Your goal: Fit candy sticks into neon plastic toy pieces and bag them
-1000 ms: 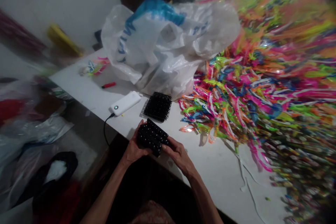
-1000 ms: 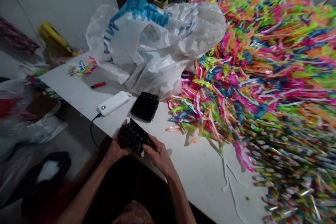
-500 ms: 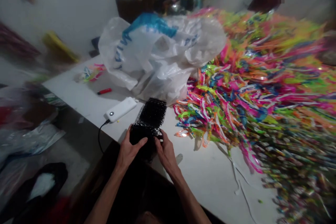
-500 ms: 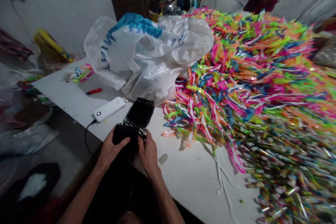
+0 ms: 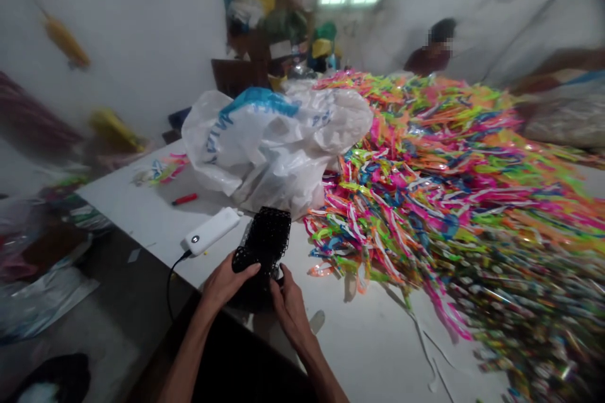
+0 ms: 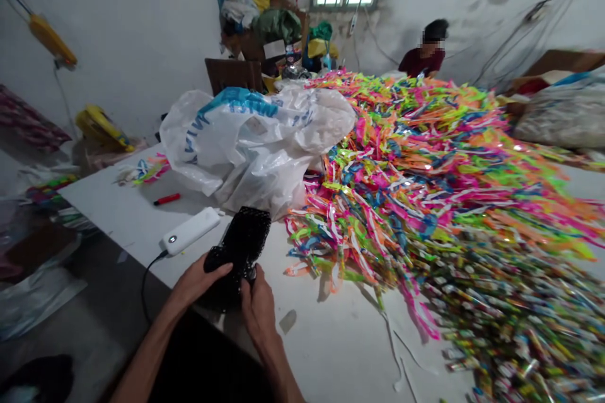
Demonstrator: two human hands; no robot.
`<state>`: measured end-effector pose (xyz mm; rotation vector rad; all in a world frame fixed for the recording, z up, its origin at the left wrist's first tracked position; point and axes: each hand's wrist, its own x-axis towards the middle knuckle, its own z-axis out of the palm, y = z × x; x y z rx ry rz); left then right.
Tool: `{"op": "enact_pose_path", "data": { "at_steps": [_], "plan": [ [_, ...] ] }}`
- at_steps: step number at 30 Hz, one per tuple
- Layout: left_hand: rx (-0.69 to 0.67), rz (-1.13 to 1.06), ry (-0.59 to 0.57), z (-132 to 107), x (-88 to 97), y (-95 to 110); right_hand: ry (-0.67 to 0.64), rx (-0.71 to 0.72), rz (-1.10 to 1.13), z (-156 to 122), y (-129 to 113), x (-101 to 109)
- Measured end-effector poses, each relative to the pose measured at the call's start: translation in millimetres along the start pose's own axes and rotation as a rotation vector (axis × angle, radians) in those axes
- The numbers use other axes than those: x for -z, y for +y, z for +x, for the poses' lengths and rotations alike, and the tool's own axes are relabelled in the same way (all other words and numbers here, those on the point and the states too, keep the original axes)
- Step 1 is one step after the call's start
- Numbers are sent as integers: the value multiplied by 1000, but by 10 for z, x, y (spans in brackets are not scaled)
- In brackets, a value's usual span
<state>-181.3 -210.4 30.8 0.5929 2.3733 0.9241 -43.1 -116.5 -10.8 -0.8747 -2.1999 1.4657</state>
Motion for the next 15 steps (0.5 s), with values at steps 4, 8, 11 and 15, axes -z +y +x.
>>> {"op": "enact_pose_path", "data": {
  "at_steps": [4,8,11,15],
  "plan": [
    [-1,249,23,189,91,123,8,30,-133,-11,-105,88],
    [-50,359,3,182,115,157,-66,-39,-47,-106,-118,159],
    [-52,379,114,97,60,136,-93,-53,49,-205,-39,193],
    [-109,343,228,74,-22,60,-40,-75,122,-345,106,387]
  ]
}}
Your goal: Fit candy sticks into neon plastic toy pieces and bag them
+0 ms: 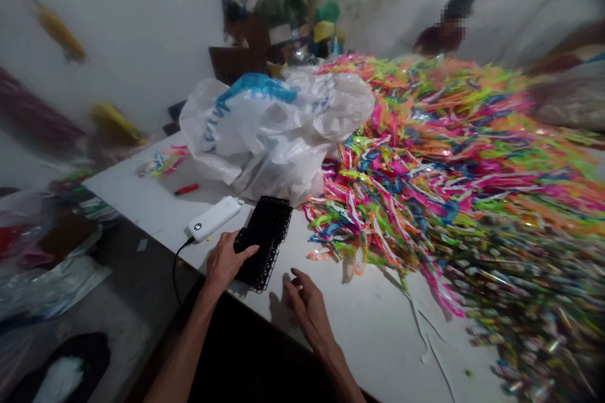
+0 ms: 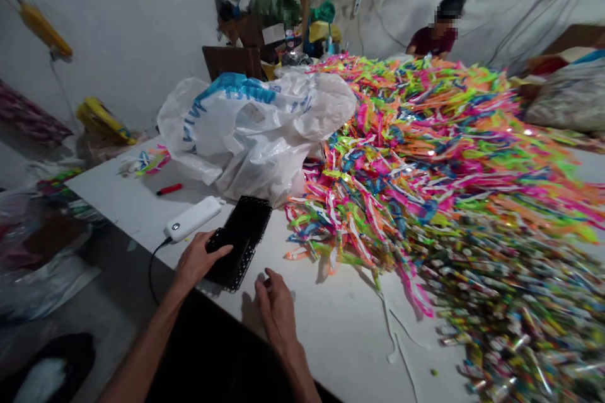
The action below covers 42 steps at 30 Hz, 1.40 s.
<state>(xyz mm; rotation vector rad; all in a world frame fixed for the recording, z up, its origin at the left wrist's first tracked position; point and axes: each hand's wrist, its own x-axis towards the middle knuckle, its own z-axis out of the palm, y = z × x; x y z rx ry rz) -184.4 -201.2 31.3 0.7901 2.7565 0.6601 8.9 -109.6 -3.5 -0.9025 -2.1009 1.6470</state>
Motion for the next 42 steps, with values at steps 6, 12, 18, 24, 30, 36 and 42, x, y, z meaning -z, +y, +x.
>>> {"op": "enact_pose_path", "data": {
  "at_steps": [6,12,18,24,30,36,42],
  "plan": [
    [-108,-21,264,36,2,38,183,8,-80,-262,146,676],
    [201,-695,165,-180,241,544,361,-39,-185,-288,225,1410],
    [164,-1249,-346,-476,-197,1140,513,-53,-749,252,140,1881],
    [31,-1187,-355,-609,-595,1174,368,-229,-1019,382,250,2027],
    [-384,-690,-6,-715,-681,1067,421,-70,-317,-29,214,1814],
    [-1144,-305,-271,-794,-959,758,384,-84,17,-318,336,1376],
    [-1071,-44,-320,-889,-872,521,353,-68,3,-340,402,1317]
  ]
}}
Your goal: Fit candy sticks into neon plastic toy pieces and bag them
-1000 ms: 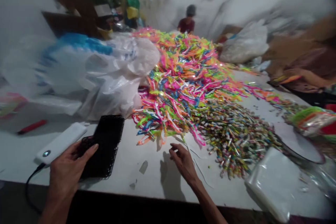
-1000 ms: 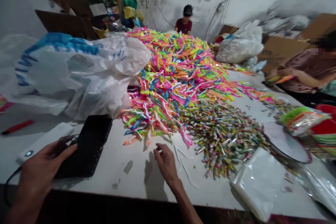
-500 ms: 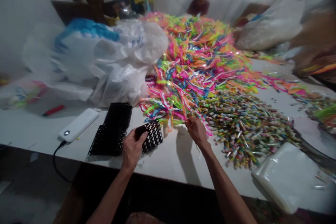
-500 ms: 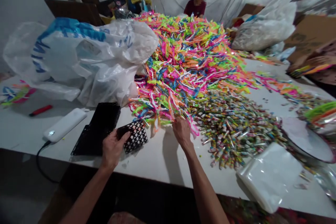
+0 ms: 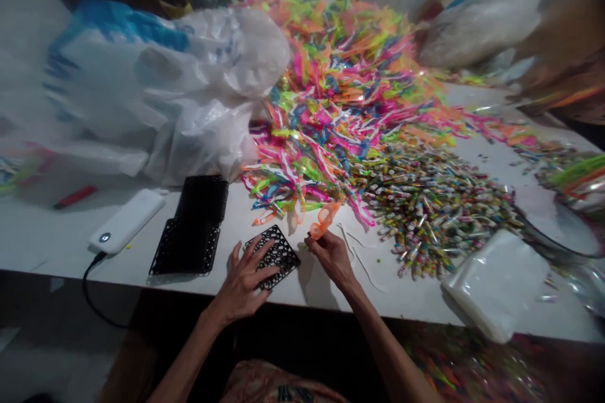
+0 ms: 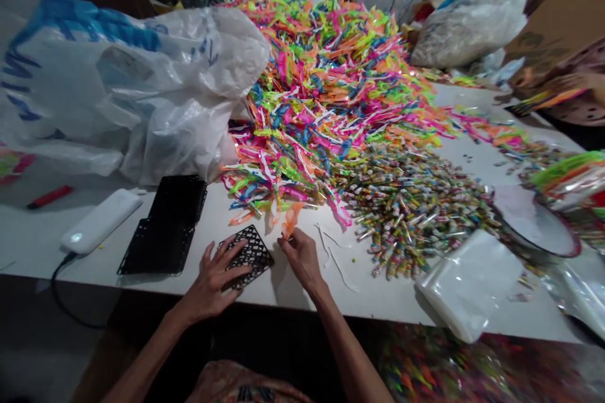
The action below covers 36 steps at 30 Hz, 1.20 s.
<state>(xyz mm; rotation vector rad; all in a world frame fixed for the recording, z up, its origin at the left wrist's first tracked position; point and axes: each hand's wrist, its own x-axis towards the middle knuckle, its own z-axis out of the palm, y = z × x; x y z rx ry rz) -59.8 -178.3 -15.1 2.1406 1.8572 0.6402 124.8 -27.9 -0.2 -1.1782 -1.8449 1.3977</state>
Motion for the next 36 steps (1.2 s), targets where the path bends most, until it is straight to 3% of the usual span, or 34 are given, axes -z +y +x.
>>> {"op": "enact_pose_path", "data": {
  "at_steps": [3,7,9,11,15,19,22,25,31,34,36],
  "plan": [
    [46,-6,12,-66,69,-52,-20,-11,26,53,-100,-110],
    [146,38,245,-94,-17,-164,-37,34,-49,102,-151,-331],
    [256,65,295,-79,-96,-198,-41,90,-149,108,-137,-397],
    [341,59,289,-48,-162,-209,-39,99,-186,114,-141,-424],
    [397,-44,212,37,-201,-196,-2,-2,-51,185,-250,-530],
    [391,-130,197,119,-152,-172,-111,-16,105,323,-337,-809],
    [402,-134,209,140,-130,-166,-163,5,82,410,-321,-961],
    [408,-100,196,127,-154,-181,-184,72,-113,459,-325,-992],
    [344,38,255,80,-269,-257,-342,373,-671,368,-480,-1060],
    [317,81,279,82,-276,-268,-366,356,-683,334,-515,-1003],
    [332,94,271,86,-269,-258,-374,337,-591,399,-527,-834]
  ]
}}
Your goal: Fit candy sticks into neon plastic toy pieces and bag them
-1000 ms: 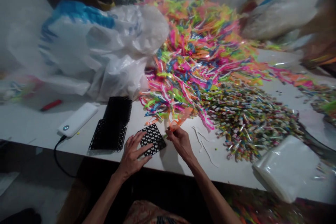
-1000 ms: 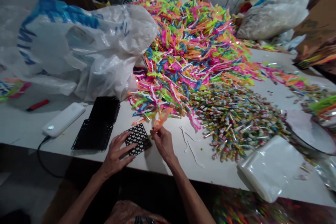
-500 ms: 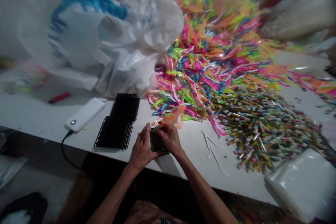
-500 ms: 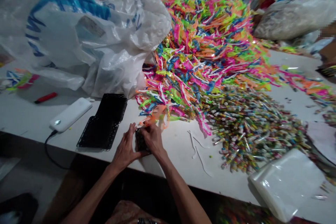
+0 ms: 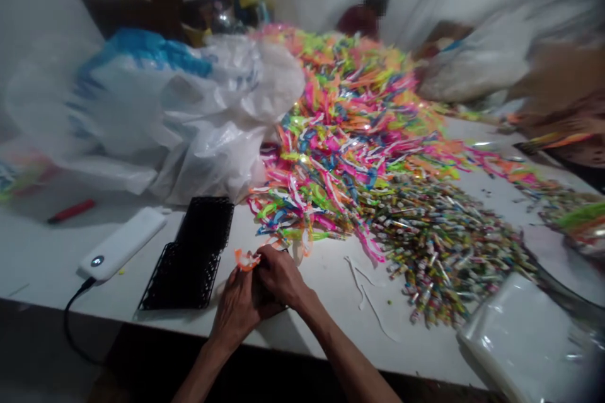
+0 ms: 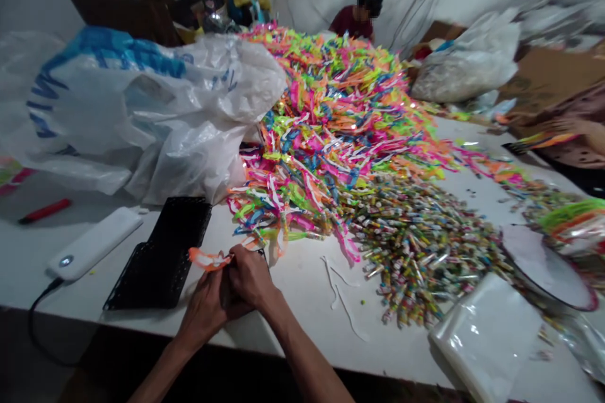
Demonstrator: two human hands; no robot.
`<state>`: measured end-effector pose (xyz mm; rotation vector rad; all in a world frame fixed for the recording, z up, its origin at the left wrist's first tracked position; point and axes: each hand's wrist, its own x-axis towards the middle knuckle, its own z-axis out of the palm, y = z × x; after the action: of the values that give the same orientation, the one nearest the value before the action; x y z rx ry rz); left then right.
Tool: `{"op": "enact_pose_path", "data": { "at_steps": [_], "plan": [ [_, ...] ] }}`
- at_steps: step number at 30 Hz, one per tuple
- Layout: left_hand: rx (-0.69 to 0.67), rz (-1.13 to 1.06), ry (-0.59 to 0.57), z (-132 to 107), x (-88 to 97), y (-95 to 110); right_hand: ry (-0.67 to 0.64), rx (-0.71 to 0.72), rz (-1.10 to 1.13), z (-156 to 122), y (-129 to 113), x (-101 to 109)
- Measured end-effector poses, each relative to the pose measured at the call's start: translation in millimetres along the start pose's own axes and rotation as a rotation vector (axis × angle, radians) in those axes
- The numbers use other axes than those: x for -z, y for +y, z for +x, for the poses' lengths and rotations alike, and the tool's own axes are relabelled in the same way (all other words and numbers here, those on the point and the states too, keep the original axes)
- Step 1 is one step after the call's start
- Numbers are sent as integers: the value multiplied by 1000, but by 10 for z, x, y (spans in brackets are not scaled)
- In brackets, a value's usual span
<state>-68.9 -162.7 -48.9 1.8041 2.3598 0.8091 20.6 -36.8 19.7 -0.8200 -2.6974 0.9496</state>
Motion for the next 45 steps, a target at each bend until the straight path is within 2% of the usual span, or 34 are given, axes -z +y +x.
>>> {"op": "enact_pose_path", "data": {
  "at_steps": [2,5,7,10,12,14,16,19,23,28,32,36,41,45],
  "plan": [
    [24,22,8,-3,1,12,88,-29,39,35,155,249],
    [28,40,52,24,-19,4,299,-238,-174,212,387,669],
    [21,4,81,94,-37,-31,292,-349,-318,371,480,872],
    [44,-134,139,249,-47,-109,225,-421,-366,497,511,992],
    [95,-242,135,332,-37,-149,263,-428,-293,439,489,961],
    [159,-321,90,369,-22,-164,309,-390,-95,282,455,853],
    [192,-376,52,370,-14,-165,312,-328,204,88,413,674],
    [183,-423,59,346,-28,-175,264,-297,587,-150,328,334],
    [204,-445,21,311,-44,-230,279,-374,797,-262,222,-15],
    [195,-466,-57,287,-17,-283,313,-344,749,-282,220,-141],
    [172,-428,-38,302,11,-265,317,-325,727,-283,218,-123],
    [150,-399,-45,328,37,-243,322,-239,751,-204,133,-82],
    [152,-357,-97,320,21,-269,213,-178,574,-185,84,-78],
    [155,-321,-86,302,3,-280,252,-176,518,-223,100,-116]
  ]
}}
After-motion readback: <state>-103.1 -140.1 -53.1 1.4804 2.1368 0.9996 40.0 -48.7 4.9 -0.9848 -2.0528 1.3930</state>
